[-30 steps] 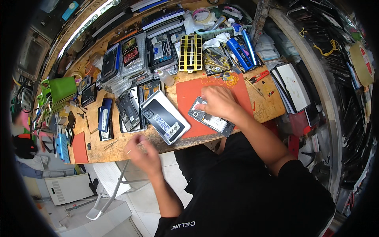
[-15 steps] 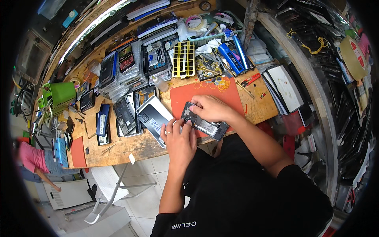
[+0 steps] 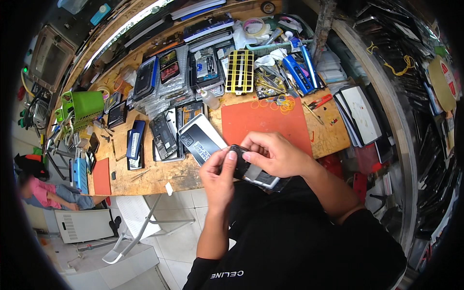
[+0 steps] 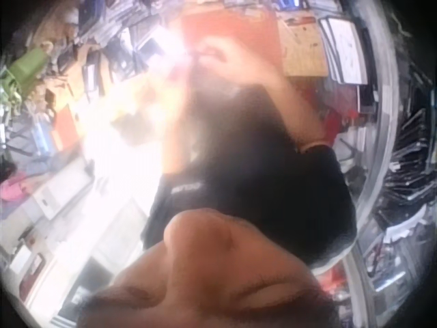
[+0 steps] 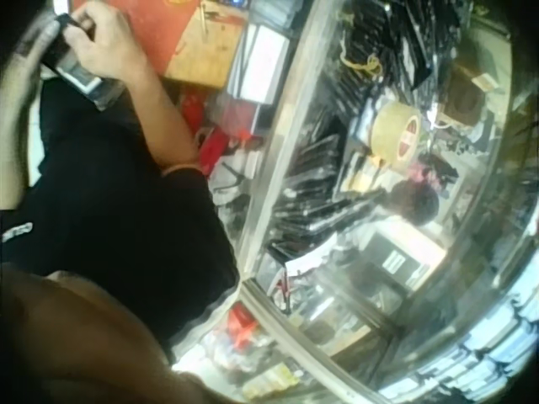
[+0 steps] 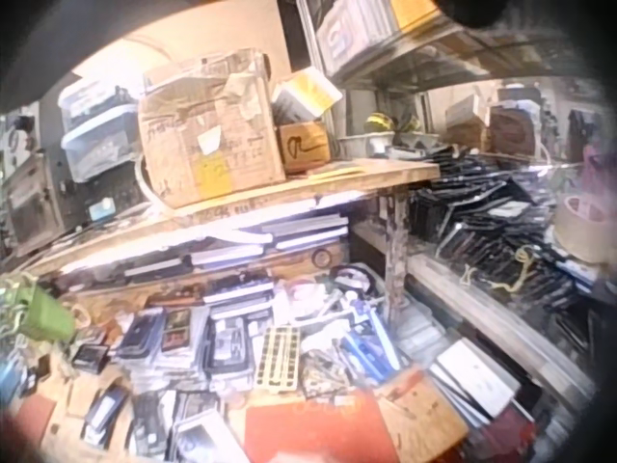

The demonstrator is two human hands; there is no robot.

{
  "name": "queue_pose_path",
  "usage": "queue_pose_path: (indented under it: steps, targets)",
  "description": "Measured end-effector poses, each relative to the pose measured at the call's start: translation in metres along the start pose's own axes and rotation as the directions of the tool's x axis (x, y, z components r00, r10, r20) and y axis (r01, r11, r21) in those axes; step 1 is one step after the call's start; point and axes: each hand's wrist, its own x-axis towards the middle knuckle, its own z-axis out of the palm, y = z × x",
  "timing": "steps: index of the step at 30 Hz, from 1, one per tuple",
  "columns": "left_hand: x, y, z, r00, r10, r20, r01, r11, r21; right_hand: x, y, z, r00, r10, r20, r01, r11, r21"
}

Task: The person writes on white labels attached to the back of several smartphones using a black marker, then places the labeled phones on the workbench. The person also briefly handles a disassembled phone chassis.

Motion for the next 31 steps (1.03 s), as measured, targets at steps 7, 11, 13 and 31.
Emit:
queue_pose_path:
  steps: [7, 11, 13, 31]
  targets:
    - [0.006, -0.017, -0.006, 0.998, 0.06, -0.011, -0.051, 0.92, 0.389, -0.02, 0.033, -0.014, 0.978, 0.181, -0.107, -0.174, 0.982, 0.072]
    - [0.059, 0.009, -0.071, 0.942, 0.328, 0.066, -0.139, 0.206, 0.969, 0.012, 0.058, -0.039, 0.974, 0.149, -0.17, -0.175, 0.973, -0.152]
    - [0.074, 0.014, -0.087, 0.944, 0.276, 0.182, -0.153, -0.124, 0.98, 0.024, 0.068, -0.04, 0.985, 0.108, -0.133, -0.148, 0.927, -0.343]
    - [0.044, 0.002, -0.022, 0.916, 0.336, -0.221, -0.248, 0.905, 0.347, -0.039, 0.0, -0.009, 0.959, -0.278, -0.061, 0.148, 0.669, -0.728]
